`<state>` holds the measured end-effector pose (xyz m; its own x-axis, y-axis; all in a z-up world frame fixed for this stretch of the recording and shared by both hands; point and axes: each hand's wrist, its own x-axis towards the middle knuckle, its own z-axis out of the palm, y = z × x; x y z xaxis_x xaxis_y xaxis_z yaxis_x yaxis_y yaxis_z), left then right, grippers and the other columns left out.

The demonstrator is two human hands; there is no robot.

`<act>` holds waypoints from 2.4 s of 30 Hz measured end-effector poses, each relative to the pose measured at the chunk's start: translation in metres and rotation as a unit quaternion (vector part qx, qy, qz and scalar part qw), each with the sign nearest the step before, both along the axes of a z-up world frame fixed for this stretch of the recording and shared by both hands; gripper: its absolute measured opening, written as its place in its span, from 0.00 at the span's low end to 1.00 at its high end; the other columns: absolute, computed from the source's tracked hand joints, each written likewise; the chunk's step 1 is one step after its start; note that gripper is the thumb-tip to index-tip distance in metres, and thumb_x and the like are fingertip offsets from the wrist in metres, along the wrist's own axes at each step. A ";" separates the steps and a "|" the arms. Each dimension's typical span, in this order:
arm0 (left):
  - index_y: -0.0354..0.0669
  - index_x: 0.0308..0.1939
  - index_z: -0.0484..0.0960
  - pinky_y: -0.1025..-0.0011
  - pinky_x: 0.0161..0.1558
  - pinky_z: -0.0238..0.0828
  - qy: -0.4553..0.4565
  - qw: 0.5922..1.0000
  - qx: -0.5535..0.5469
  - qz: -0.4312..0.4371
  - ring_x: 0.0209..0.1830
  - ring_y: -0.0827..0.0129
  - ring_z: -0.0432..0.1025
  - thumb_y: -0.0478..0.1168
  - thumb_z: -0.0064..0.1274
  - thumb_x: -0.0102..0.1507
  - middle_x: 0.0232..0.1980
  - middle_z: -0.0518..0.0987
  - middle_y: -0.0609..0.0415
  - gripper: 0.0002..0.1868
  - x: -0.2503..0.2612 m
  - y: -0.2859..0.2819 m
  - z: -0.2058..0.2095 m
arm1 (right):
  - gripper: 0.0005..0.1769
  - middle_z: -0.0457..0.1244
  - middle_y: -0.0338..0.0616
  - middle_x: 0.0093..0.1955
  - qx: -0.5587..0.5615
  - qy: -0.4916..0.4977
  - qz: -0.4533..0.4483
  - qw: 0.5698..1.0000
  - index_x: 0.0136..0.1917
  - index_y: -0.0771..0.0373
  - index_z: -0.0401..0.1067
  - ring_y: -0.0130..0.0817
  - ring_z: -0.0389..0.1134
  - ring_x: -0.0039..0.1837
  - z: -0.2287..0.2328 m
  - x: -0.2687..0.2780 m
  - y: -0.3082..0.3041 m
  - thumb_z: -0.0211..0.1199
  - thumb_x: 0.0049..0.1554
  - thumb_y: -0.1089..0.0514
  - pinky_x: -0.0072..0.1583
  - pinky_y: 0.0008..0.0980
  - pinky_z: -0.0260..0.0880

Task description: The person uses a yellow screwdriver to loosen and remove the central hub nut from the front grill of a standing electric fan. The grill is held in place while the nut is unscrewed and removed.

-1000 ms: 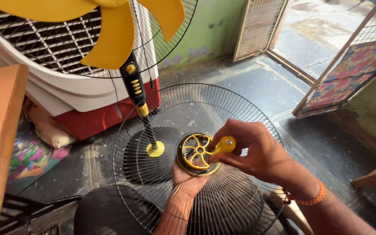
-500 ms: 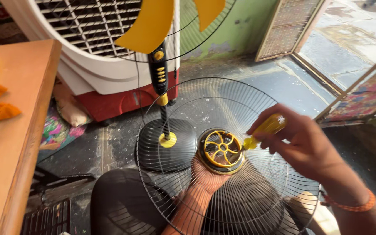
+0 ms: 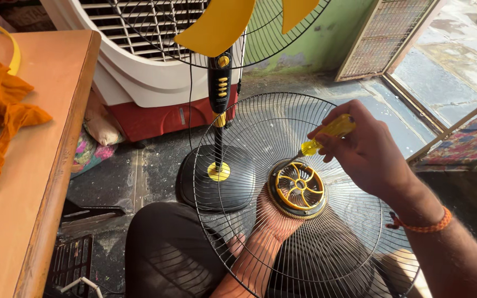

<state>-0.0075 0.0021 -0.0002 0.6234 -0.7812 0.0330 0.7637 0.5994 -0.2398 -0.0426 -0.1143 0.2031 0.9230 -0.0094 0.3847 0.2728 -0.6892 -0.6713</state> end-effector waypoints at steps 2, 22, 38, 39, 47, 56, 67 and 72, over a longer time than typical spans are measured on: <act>0.39 0.56 0.81 0.48 0.59 0.77 -0.019 1.000 -0.007 0.006 0.58 0.54 0.76 0.51 0.52 0.68 0.57 0.80 0.47 0.21 0.002 0.000 0.000 | 0.13 0.73 0.48 0.46 -0.004 0.002 0.008 1.000 0.55 0.69 0.62 0.28 0.74 0.40 0.001 0.004 0.001 0.61 0.60 0.62 0.42 0.28 0.75; 0.39 0.55 0.81 0.51 0.56 0.79 -0.029 1.000 -0.002 0.009 0.57 0.54 0.76 0.51 0.49 0.70 0.56 0.79 0.44 0.20 0.002 0.000 -0.003 | 0.12 0.73 0.50 0.46 -0.020 -0.002 0.015 1.000 0.54 0.69 0.62 0.29 0.75 0.41 -0.001 0.008 -0.006 0.61 0.62 0.61 0.42 0.28 0.76; 0.39 0.56 0.81 0.49 0.56 0.78 -0.016 1.000 0.024 0.006 0.58 0.53 0.75 0.53 0.49 0.69 0.58 0.79 0.44 0.23 0.001 -0.001 -0.006 | 0.13 0.72 0.50 0.44 -0.024 -0.004 0.027 0.999 0.55 0.69 0.62 0.29 0.74 0.40 -0.007 0.008 -0.009 0.62 0.61 0.61 0.41 0.28 0.76; 0.39 0.56 0.81 0.49 0.56 0.78 -0.017 1.000 0.022 0.006 0.58 0.53 0.75 0.53 0.49 0.69 0.57 0.79 0.43 0.22 0.002 -0.001 -0.006 | 0.14 0.72 0.50 0.44 -0.029 -0.004 0.029 0.999 0.54 0.69 0.62 0.29 0.75 0.40 -0.007 0.008 -0.009 0.62 0.61 0.61 0.41 0.27 0.77; 0.39 0.57 0.80 0.50 0.58 0.78 -0.042 0.999 0.004 0.016 0.59 0.53 0.75 0.49 0.50 0.68 0.58 0.79 0.44 0.20 0.002 -0.002 -0.012 | 0.13 0.73 0.50 0.45 -0.026 -0.003 0.011 1.000 0.54 0.69 0.62 0.30 0.75 0.41 -0.005 0.007 -0.007 0.61 0.61 0.61 0.42 0.28 0.77; 0.38 0.58 0.80 0.49 0.58 0.78 -0.039 0.999 -0.028 0.010 0.58 0.53 0.76 0.50 0.50 0.70 0.57 0.79 0.45 0.21 0.000 -0.001 -0.012 | 0.12 0.72 0.50 0.45 -0.055 -0.024 0.047 0.997 0.52 0.69 0.66 0.34 0.76 0.46 0.001 0.006 -0.005 0.65 0.58 0.63 0.45 0.29 0.78; 0.41 0.58 0.80 0.48 0.59 0.77 -0.066 0.998 -0.001 0.008 0.60 0.52 0.75 0.56 0.49 0.68 0.59 0.79 0.44 0.25 0.000 -0.001 -0.005 | 0.13 0.62 0.50 0.49 -0.297 0.055 0.216 0.929 0.50 0.64 0.66 0.45 0.67 0.51 0.054 0.030 -0.004 0.63 0.51 0.68 0.51 0.42 0.67; 0.40 0.58 0.80 0.46 0.57 0.78 -0.041 0.999 -0.013 -0.014 0.60 0.49 0.75 0.57 0.51 0.67 0.59 0.79 0.41 0.27 0.000 0.004 0.000 | 0.13 0.64 0.47 0.49 -0.324 0.070 0.253 0.909 0.48 0.64 0.67 0.45 0.68 0.56 0.066 0.049 -0.004 0.60 0.49 0.73 0.55 0.42 0.68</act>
